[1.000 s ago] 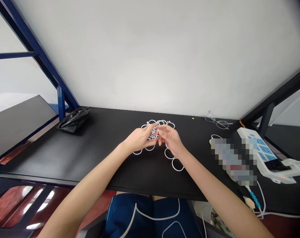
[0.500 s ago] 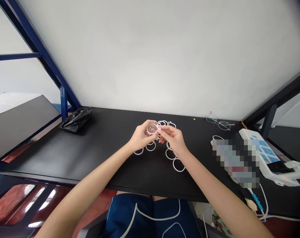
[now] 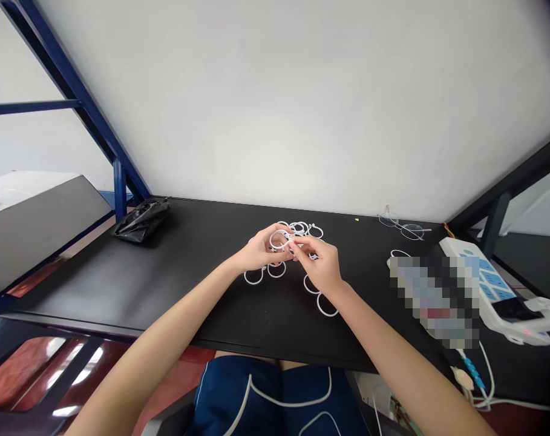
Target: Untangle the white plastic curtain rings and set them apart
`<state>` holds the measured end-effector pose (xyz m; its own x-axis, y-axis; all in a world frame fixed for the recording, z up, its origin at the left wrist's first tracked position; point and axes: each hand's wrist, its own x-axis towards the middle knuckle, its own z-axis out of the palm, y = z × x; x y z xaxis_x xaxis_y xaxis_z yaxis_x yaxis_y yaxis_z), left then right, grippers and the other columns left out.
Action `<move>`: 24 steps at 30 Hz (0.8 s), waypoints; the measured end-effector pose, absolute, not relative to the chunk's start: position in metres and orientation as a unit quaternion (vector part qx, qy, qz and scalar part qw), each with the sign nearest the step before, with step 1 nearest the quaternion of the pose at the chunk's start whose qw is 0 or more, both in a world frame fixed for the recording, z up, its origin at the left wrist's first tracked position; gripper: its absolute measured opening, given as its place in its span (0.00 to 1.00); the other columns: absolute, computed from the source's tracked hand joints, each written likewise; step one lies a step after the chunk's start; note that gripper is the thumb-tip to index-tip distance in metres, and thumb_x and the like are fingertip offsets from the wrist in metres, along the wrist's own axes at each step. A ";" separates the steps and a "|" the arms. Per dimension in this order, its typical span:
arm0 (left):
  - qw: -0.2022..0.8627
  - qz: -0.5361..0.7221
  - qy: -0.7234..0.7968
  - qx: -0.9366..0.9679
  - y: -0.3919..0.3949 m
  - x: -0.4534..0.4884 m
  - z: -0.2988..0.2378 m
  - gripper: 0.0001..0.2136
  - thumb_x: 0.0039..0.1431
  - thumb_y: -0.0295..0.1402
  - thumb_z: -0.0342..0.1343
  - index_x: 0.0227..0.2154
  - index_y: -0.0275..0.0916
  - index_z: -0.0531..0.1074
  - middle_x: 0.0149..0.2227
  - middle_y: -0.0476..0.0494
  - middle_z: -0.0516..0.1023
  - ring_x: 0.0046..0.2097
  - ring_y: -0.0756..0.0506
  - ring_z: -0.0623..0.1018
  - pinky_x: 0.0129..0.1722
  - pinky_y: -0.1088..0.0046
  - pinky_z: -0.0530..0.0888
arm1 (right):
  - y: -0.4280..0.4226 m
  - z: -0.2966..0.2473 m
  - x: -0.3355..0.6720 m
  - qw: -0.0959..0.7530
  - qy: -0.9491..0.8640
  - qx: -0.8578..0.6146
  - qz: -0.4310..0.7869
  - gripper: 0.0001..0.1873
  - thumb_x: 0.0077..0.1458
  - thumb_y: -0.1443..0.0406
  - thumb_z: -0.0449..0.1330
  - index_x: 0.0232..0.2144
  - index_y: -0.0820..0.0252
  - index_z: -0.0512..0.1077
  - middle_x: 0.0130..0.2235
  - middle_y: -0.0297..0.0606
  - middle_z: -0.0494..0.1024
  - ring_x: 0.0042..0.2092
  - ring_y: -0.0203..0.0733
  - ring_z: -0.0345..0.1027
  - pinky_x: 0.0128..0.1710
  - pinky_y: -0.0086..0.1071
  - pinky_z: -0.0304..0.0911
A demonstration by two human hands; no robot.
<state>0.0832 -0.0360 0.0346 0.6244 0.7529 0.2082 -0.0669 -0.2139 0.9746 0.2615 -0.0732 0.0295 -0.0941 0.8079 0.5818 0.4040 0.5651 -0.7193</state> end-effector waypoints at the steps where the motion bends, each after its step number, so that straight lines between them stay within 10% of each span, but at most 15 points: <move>1: 0.582 0.347 0.249 0.693 -0.036 0.083 0.036 0.21 0.53 0.37 0.64 0.48 0.41 0.65 0.34 0.47 0.72 0.35 0.49 0.75 0.27 0.78 0.73 | -0.073 0.029 0.262 0.523 -0.713 -0.425 0.192 0.08 0.59 0.59 0.60 0.36 0.53 0.77 0.32 0.37 0.81 0.28 0.42 0.76 0.30 0.36 0.71; 15: 0.499 0.338 0.309 0.736 -0.038 0.080 0.040 0.18 0.58 0.46 0.58 0.42 0.37 0.65 0.20 0.54 0.71 0.19 0.54 0.69 0.19 0.81 0.67 | -0.074 0.026 0.261 0.509 -0.724 -0.433 0.172 0.07 0.59 0.60 0.59 0.36 0.53 0.76 0.25 0.34 0.78 0.25 0.42 0.74 0.28 0.35 0.68; 24: 0.119 0.428 0.355 0.822 -0.037 0.083 0.020 0.18 0.59 0.49 0.55 0.39 0.38 0.66 0.17 0.58 0.66 0.19 0.55 0.64 0.23 0.81 0.63 | -0.070 0.024 0.262 0.495 -0.750 -0.406 0.165 0.05 0.57 0.63 0.59 0.35 0.57 0.74 0.27 0.35 0.78 0.24 0.38 0.71 0.26 0.32 0.68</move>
<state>0.0827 -0.0368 0.0199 0.3804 0.6863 0.6199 0.4829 -0.7190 0.4998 0.2625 -0.0700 0.0243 -0.1804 0.7728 0.6085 0.4472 0.6154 -0.6491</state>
